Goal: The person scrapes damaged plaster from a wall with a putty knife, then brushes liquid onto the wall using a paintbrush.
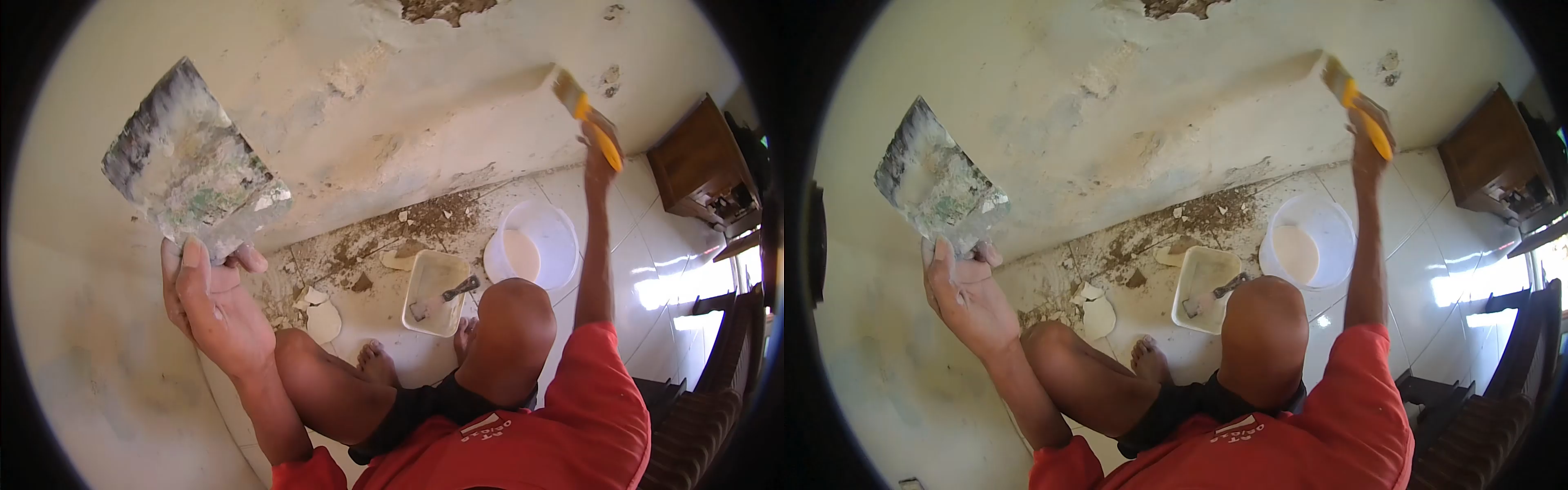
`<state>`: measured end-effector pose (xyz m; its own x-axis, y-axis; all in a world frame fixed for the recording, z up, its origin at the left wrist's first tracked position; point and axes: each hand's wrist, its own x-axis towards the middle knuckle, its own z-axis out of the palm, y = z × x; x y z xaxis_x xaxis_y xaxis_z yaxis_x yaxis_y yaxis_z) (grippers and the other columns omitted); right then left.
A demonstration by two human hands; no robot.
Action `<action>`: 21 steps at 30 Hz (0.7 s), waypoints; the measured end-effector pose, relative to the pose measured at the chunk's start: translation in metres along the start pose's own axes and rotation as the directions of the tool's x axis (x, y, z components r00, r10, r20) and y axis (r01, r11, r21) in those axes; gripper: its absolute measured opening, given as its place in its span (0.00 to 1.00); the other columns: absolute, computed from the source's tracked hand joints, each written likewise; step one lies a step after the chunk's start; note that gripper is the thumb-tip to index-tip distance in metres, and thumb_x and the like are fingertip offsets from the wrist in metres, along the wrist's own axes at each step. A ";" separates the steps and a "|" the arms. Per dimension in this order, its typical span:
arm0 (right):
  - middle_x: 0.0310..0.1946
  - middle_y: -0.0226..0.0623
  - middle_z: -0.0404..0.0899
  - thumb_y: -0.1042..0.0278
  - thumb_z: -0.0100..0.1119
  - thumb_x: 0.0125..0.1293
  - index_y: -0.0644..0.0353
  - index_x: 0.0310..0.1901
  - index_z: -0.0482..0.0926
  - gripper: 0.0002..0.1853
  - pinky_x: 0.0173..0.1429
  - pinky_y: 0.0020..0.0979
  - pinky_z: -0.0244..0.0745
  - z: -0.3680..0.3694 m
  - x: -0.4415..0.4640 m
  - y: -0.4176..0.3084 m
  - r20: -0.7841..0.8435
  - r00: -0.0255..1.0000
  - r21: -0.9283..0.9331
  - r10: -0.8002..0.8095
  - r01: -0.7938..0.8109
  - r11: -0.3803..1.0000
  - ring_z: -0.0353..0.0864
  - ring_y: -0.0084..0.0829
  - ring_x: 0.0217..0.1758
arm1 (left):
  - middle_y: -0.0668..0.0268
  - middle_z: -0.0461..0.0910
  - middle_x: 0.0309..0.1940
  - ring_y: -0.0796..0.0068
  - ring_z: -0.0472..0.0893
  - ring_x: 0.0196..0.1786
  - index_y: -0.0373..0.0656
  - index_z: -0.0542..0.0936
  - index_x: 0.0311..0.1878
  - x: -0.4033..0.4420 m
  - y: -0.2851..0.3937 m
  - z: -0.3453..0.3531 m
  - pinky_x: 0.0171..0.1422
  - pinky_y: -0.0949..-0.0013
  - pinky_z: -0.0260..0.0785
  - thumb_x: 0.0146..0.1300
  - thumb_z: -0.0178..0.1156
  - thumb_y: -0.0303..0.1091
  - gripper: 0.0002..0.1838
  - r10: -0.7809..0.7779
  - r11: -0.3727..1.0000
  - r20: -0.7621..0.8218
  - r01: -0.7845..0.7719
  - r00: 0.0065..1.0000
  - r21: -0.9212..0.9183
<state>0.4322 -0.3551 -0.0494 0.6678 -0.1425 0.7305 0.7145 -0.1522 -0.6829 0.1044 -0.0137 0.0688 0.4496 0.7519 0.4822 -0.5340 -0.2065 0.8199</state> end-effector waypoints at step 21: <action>0.42 0.37 0.83 0.73 0.62 0.62 0.64 0.45 0.82 0.10 0.42 0.27 0.75 -0.016 -0.102 -0.077 0.418 0.795 -0.036 0.439 -0.468 0.883 0.80 0.25 0.40 | 0.61 0.74 0.35 0.68 0.72 0.29 0.33 0.74 0.37 0.001 -0.006 -0.004 0.32 0.64 0.64 0.68 0.48 0.32 0.10 0.034 0.999 0.072 -0.035 0.997 0.008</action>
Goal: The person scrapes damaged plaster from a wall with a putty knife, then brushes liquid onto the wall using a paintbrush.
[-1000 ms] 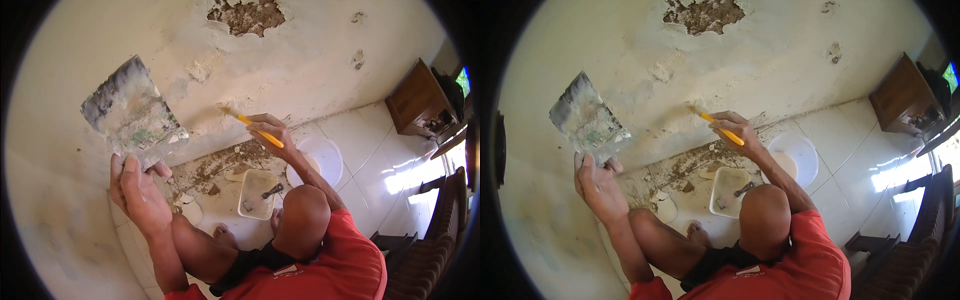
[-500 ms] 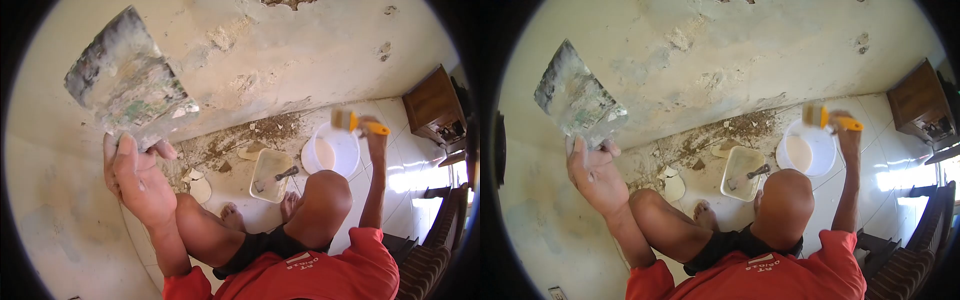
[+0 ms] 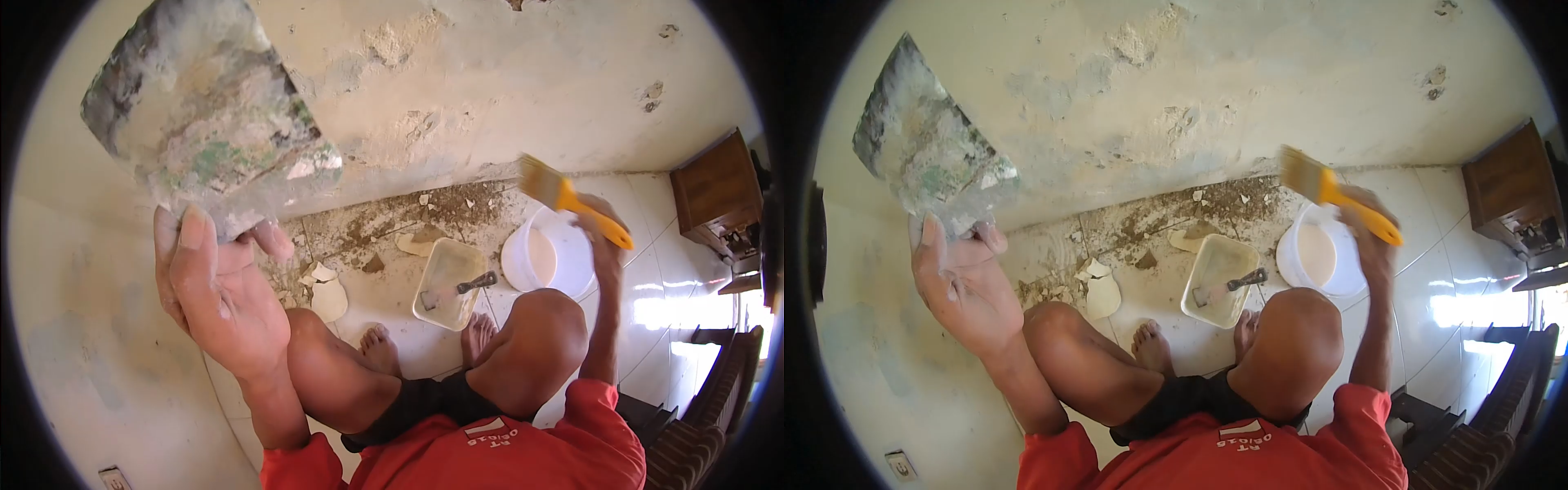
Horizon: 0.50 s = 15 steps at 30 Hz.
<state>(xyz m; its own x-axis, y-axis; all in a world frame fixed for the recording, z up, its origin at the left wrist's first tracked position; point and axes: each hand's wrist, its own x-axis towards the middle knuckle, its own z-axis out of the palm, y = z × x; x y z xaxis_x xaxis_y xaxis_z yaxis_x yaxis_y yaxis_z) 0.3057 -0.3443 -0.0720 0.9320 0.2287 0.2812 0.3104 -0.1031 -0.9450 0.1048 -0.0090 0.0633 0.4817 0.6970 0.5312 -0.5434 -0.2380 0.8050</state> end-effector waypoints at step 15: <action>0.48 0.41 0.82 0.79 0.64 0.62 0.63 0.49 0.82 0.13 0.49 0.28 0.78 0.063 0.069 0.040 -0.064 0.839 -0.271 -0.540 0.506 0.819 0.81 0.30 0.50 | 0.59 0.74 0.36 0.66 0.73 0.28 0.30 0.73 0.41 0.000 0.002 -0.002 0.31 0.65 0.65 0.67 0.49 0.32 0.12 -0.029 0.999 -0.050 0.031 0.998 0.039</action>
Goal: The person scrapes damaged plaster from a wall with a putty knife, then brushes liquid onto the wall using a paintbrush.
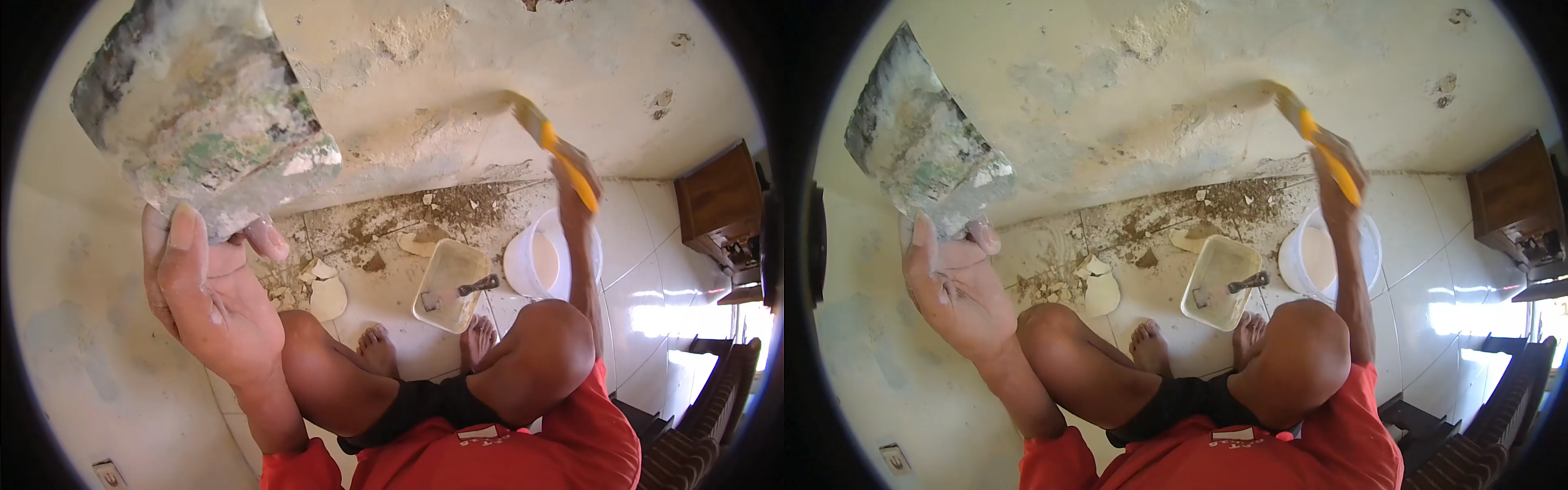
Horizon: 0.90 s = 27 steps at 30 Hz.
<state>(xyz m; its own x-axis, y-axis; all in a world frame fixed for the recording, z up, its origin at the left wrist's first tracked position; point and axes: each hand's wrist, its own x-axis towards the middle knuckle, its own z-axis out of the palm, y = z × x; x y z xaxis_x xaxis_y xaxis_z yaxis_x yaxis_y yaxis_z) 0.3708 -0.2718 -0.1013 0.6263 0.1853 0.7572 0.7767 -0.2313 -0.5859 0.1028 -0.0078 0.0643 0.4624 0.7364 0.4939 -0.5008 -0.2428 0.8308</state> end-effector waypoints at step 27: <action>0.30 0.42 0.84 0.69 0.60 0.59 0.63 0.43 0.83 0.11 0.36 0.31 0.75 -0.127 -0.131 0.011 0.210 0.637 -0.503 0.742 -0.581 0.640 0.81 0.30 0.27 | 0.60 0.76 0.34 0.67 0.73 0.27 0.32 0.74 0.39 0.010 -0.010 0.000 0.33 0.66 0.66 0.67 0.50 0.32 0.11 -0.052 0.999 0.030 0.051 0.998 0.006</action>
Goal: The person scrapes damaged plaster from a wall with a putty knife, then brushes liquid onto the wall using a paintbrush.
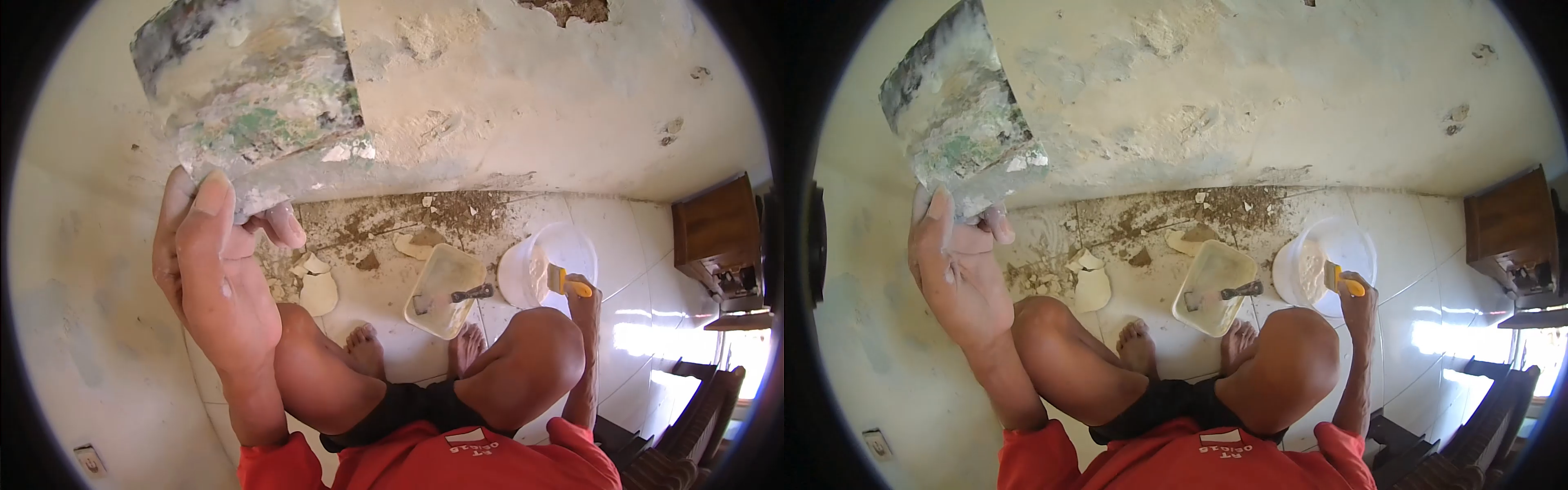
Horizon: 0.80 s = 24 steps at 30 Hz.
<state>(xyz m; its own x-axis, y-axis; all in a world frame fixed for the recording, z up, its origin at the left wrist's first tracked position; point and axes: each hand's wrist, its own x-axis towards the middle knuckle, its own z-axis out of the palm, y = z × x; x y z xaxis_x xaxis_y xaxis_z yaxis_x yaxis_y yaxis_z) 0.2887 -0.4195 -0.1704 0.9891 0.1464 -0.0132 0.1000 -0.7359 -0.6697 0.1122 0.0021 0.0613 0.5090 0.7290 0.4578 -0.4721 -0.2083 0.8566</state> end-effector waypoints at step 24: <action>0.48 0.43 0.79 0.64 0.62 0.64 0.68 0.53 0.77 0.20 0.42 0.30 0.79 0.004 0.003 -0.064 -0.180 0.980 0.697 -0.087 0.189 0.692 0.83 0.34 0.47 | 0.59 0.75 0.26 0.71 0.73 0.25 0.34 0.72 0.34 -0.007 0.011 0.015 0.33 0.70 0.64 0.67 0.51 0.32 0.10 -0.068 0.998 0.017 0.068 0.998 0.005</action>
<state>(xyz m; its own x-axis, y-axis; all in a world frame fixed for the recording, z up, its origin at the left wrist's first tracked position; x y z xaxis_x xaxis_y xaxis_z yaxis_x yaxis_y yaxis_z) 0.2849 -0.3697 -0.1303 0.9799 0.0886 0.1788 0.1813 -0.0210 -0.9832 0.1141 -0.0151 0.0707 0.5519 0.7306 0.4021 -0.4323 -0.1616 0.8871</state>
